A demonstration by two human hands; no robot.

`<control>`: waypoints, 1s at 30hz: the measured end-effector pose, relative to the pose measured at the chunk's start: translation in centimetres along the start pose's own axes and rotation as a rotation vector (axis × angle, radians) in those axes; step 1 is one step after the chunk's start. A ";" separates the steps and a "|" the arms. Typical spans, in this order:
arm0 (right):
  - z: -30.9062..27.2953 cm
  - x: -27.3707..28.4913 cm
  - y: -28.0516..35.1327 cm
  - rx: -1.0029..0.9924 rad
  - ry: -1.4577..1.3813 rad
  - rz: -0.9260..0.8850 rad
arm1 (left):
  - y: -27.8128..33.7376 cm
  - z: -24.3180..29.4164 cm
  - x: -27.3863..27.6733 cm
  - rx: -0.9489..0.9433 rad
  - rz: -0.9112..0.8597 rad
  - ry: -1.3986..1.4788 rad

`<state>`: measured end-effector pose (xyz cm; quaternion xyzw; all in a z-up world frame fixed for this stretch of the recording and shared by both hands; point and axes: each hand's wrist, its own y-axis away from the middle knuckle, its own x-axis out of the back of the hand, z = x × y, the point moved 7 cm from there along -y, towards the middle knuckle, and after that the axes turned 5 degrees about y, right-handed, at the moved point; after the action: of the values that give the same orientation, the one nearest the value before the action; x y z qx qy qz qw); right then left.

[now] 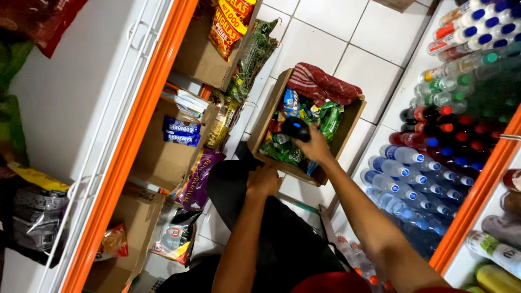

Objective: The person scans snack bags using a handheld barcode scanner and places them onto store shelves by hand.

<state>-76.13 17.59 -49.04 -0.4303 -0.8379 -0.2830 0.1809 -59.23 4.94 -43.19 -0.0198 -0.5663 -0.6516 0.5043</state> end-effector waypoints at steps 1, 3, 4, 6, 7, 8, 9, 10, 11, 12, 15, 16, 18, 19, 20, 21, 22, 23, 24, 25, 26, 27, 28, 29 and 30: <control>0.2 -0.7 -1.5 0.002 0.001 -0.003 | -0.5 0.0 -0.2 -0.003 -0.024 -0.045; -1.0 -2.8 -4.3 0.302 0.374 0.017 | -1.0 0.0 0.0 0.001 -0.042 -0.083; -0.5 -3.8 -5.9 0.310 0.375 0.011 | -0.9 0.0 0.2 0.008 -0.028 -0.026; 1.3 -6.3 -8.1 0.280 0.286 -0.103 | -0.8 -0.1 0.4 0.031 -0.012 0.042; 2.0 -7.0 -8.8 0.294 0.286 -0.114 | -0.8 -0.2 0.5 0.038 -0.018 0.047; 2.3 -7.1 -9.1 0.351 0.198 -0.098 | -0.8 -0.3 0.6 0.044 -0.023 0.053; 2.4 -7.1 -9.5 0.408 0.109 -0.082 | -0.8 -0.4 0.7 0.056 -0.011 0.062; 2.8 -7.3 -9.4 0.424 0.109 -0.093 | -0.8 -0.4 0.9 0.038 0.006 0.066; 3.7 -7.2 -9.1 0.377 0.092 -0.104 | -0.9 -0.2 1.1 0.015 0.022 0.067; 4.4 -6.9 -9.4 0.329 0.075 -0.115 | -1.2 -0.3 1.4 0.020 0.032 0.074; 3.8 -6.2 -9.2 0.442 0.233 -0.131 | -0.9 -0.4 1.0 0.045 0.006 0.081; 3.5 -6.1 -8.9 0.441 0.236 -0.136 | -0.9 -0.5 0.9 0.032 0.021 0.094; 2.2 -5.0 -8.3 0.467 0.326 -0.079 | -1.3 -0.2 0.6 0.012 0.038 0.107; 1.4 -4.8 -8.3 0.466 0.327 -0.076 | -1.7 -0.2 0.4 0.016 0.047 0.091; 1.0 -4.7 -8.7 0.427 0.299 -0.119 | -2.1 -0.2 0.3 0.020 0.056 0.075; 0.8 -4.8 -9.1 0.387 0.271 -0.166 | -2.6 -0.4 0.1 0.020 0.054 0.075; 0.3 -4.8 -9.6 0.385 0.271 -0.166 | -3.1 -0.9 -0.8 0.074 -0.052 0.036; -0.5 -5.3 -10.0 0.445 0.305 -0.198 | -3.4 -1.4 -1.7 0.122 -0.161 -0.004; -1.1 -5.6 -10.0 0.505 0.338 -0.229 | -3.6 -1.6 -1.9 0.119 -0.163 -0.005; -1.5 -5.4 -10.1 0.505 0.343 -0.224 | -4.1 -1.8 -1.8 0.139 -0.173 0.002; -1.4 -5.5 -10.2 0.426 0.355 -0.244 | -4.5 -2.0 -1.8 0.159 -0.184 0.009; -1.2 -5.5 -10.0 0.345 0.366 -0.268 | -4.7 -2.0 -1.7 0.155 -0.183 0.010; -1.6 -5.0 -9.9 0.345 0.369 -0.265 | -4.9 -2.0 -1.5 0.153 -0.177 -0.014; -1.9 -4.6 -9.4 0.345 0.372 -0.261 | -4.9 -2.0 -1.5 0.155 -0.175 -0.036; -2.4 -4.3 -8.9 0.346 0.375 -0.257 | -4.9 -2.1 -1.6 0.154 -0.177 -0.034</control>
<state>-80.88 9.30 -52.38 -0.2233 -0.8734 -0.2310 0.3660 -60.69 3.61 -48.41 0.0582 -0.6226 -0.6478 0.4352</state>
